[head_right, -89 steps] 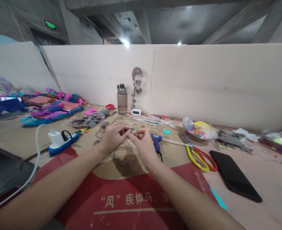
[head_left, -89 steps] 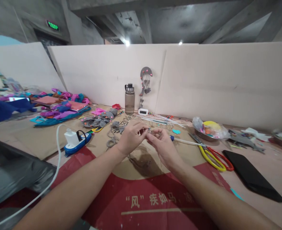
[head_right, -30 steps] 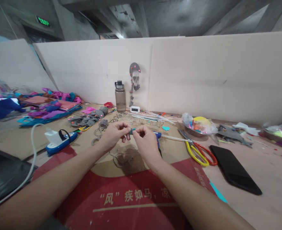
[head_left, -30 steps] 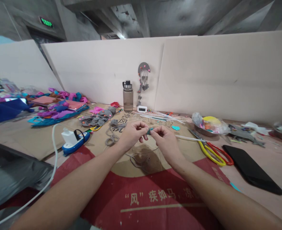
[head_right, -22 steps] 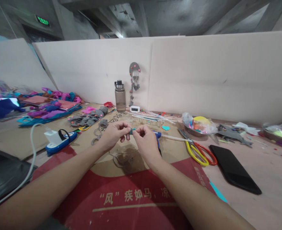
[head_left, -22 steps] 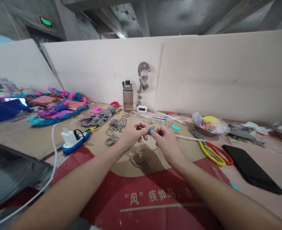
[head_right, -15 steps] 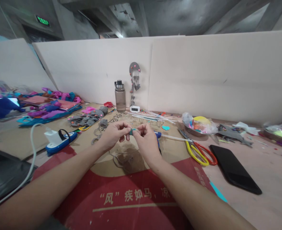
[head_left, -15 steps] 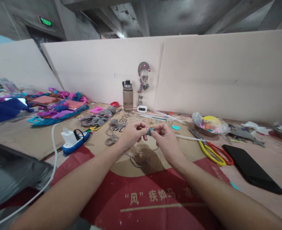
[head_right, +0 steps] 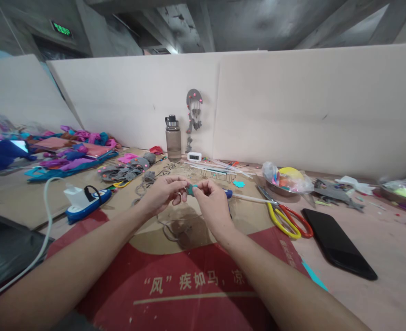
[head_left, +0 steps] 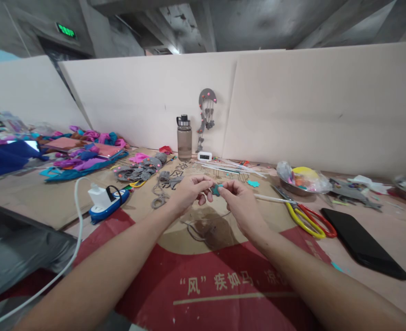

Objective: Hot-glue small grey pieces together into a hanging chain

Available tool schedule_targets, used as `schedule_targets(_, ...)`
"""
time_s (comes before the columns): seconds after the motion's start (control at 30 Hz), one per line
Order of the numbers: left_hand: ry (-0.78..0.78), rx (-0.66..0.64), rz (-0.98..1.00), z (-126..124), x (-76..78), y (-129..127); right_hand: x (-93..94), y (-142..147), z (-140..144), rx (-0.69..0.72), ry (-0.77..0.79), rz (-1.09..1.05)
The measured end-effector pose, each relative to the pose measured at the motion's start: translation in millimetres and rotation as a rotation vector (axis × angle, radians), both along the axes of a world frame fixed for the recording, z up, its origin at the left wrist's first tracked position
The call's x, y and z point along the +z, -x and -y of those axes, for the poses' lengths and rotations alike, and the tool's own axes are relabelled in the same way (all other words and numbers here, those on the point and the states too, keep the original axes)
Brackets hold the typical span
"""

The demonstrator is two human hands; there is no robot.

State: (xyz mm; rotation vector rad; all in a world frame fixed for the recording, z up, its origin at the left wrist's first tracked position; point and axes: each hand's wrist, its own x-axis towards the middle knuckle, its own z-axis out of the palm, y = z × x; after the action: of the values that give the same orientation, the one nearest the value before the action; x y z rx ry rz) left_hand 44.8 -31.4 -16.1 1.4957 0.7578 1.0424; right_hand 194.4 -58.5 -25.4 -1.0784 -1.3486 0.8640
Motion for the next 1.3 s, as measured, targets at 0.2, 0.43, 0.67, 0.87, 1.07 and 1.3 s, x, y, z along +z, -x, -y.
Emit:
schedule_targets(0.2,-0.053,0.082,-0.07,2.6,0.5,-2.1,0.8,1.5,2.0,-0.014,0.002,0.023)
schedule_targets(0.43,-0.058,0.132,-0.084,2.2,-0.1,-3.4,-1.6,1.6,2.3,-0.025,-0.014,0.099)
schedule_targets(0.67,-0.084,0.173,-0.12,-0.9,-0.2,-1.4,-1.2,0.8,2.0,-0.019,-0.032,0.118)
schedule_targets(0.87,-0.126,0.2,-0.174,-0.6,-0.6,-0.8,2.1,-0.1,3.3,-0.019,-0.026,0.135)
schedule_targets(1.07,-0.176,0.196,-0.223,1.1,1.7,-1.1,5.4,-0.3,5.0,-0.021,-0.006,0.122)
schedule_targets(1.3,-0.268,0.217,-0.315,2.5,5.7,0.7,5.3,-2.2,4.5,-0.02,-0.01,0.143)
